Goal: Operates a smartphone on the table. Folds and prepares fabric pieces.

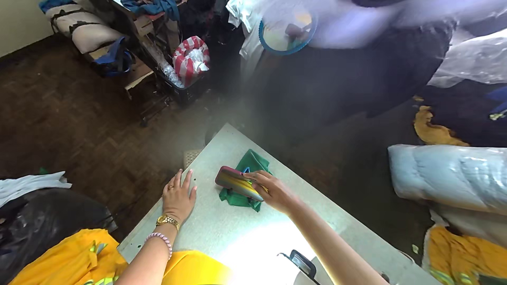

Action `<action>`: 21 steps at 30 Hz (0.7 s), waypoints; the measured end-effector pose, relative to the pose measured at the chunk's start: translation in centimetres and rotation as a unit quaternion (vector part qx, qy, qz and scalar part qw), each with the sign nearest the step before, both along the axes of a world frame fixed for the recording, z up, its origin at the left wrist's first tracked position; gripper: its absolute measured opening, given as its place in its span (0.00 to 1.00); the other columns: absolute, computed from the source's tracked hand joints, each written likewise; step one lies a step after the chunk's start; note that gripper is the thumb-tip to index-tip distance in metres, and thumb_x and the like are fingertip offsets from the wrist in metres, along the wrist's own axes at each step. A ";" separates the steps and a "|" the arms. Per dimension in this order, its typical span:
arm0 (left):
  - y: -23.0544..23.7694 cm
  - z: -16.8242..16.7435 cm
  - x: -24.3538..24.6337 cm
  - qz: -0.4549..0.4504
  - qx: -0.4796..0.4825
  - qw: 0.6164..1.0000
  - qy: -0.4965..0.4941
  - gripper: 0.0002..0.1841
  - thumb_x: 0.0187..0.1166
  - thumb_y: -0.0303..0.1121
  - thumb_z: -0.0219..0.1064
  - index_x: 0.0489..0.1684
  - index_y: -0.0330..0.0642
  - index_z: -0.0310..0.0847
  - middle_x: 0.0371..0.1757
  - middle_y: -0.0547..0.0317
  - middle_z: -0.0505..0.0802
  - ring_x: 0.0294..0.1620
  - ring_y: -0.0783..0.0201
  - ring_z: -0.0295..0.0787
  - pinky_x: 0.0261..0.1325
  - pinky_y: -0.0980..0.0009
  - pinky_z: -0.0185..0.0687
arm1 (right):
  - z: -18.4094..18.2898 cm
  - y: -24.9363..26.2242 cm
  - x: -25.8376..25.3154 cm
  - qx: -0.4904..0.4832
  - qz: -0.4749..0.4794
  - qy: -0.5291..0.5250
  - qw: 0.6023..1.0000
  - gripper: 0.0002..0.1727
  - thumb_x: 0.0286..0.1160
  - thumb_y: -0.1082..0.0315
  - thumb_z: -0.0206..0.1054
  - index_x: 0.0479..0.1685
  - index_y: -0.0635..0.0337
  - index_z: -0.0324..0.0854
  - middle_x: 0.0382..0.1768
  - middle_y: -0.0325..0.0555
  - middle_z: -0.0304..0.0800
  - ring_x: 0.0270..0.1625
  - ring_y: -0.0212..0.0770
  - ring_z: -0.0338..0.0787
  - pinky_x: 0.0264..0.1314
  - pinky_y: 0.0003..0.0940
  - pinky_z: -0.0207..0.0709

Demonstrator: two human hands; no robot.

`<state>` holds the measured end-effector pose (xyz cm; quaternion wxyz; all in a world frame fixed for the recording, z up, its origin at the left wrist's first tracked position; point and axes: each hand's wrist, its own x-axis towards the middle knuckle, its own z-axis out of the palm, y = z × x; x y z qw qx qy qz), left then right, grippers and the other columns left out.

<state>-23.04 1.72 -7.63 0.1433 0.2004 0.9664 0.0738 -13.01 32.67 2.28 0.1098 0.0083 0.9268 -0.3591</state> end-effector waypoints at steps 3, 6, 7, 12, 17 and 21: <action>0.0 0.0 0.1 0.000 -0.001 1.000 0.002 0.33 0.87 0.58 0.46 0.93 0.65 0.57 0.91 0.47 0.66 0.87 0.43 0.67 0.83 0.40 0.60 | 0.0 0.1 0.0 0.003 0.007 -0.001 1.000 0.22 0.89 0.57 0.54 0.77 0.42 0.81 0.66 0.41 0.87 0.67 0.37 0.87 0.72 0.41 0.81; -0.1 0.0 0.0 -0.001 -0.003 1.000 0.002 0.33 0.87 0.58 0.45 0.94 0.66 0.57 0.92 0.48 0.65 0.87 0.44 0.67 0.83 0.41 0.60 | -0.1 0.2 0.0 0.004 0.011 0.009 1.000 0.21 0.89 0.60 0.54 0.75 0.42 0.82 0.65 0.41 0.88 0.65 0.36 0.88 0.70 0.40 0.82; 0.0 0.0 0.0 -0.001 -0.001 1.000 0.004 0.33 0.87 0.58 0.46 0.93 0.65 0.57 0.91 0.48 0.66 0.87 0.43 0.67 0.83 0.41 0.60 | -0.1 0.2 0.0 0.002 0.010 0.011 1.000 0.21 0.89 0.60 0.54 0.75 0.42 0.82 0.64 0.41 0.88 0.65 0.36 0.88 0.70 0.40 0.82; 0.0 0.1 0.0 0.003 0.012 1.000 0.002 0.33 0.86 0.57 0.47 0.93 0.65 0.59 0.91 0.47 0.66 0.86 0.42 0.68 0.82 0.39 0.61 | -0.4 0.1 -0.1 -0.026 -0.011 0.000 1.000 0.21 0.89 0.61 0.54 0.74 0.44 0.83 0.66 0.41 0.88 0.66 0.36 0.87 0.72 0.40 0.81; 0.0 0.1 0.0 0.003 0.010 1.000 -0.002 0.33 0.86 0.58 0.47 0.93 0.65 0.58 0.91 0.47 0.66 0.87 0.42 0.67 0.82 0.38 0.60 | -0.4 -0.2 -0.1 -0.027 -0.012 0.009 1.000 0.22 0.89 0.59 0.54 0.77 0.44 0.80 0.68 0.40 0.86 0.70 0.35 0.85 0.75 0.40 0.79; 0.0 0.2 0.0 0.003 0.002 1.000 0.001 0.33 0.86 0.58 0.46 0.93 0.66 0.58 0.91 0.47 0.66 0.87 0.42 0.67 0.82 0.38 0.60 | -0.3 -0.1 0.1 -0.012 -0.001 0.007 1.000 0.22 0.89 0.60 0.54 0.76 0.44 0.81 0.68 0.41 0.87 0.69 0.35 0.86 0.74 0.38 0.80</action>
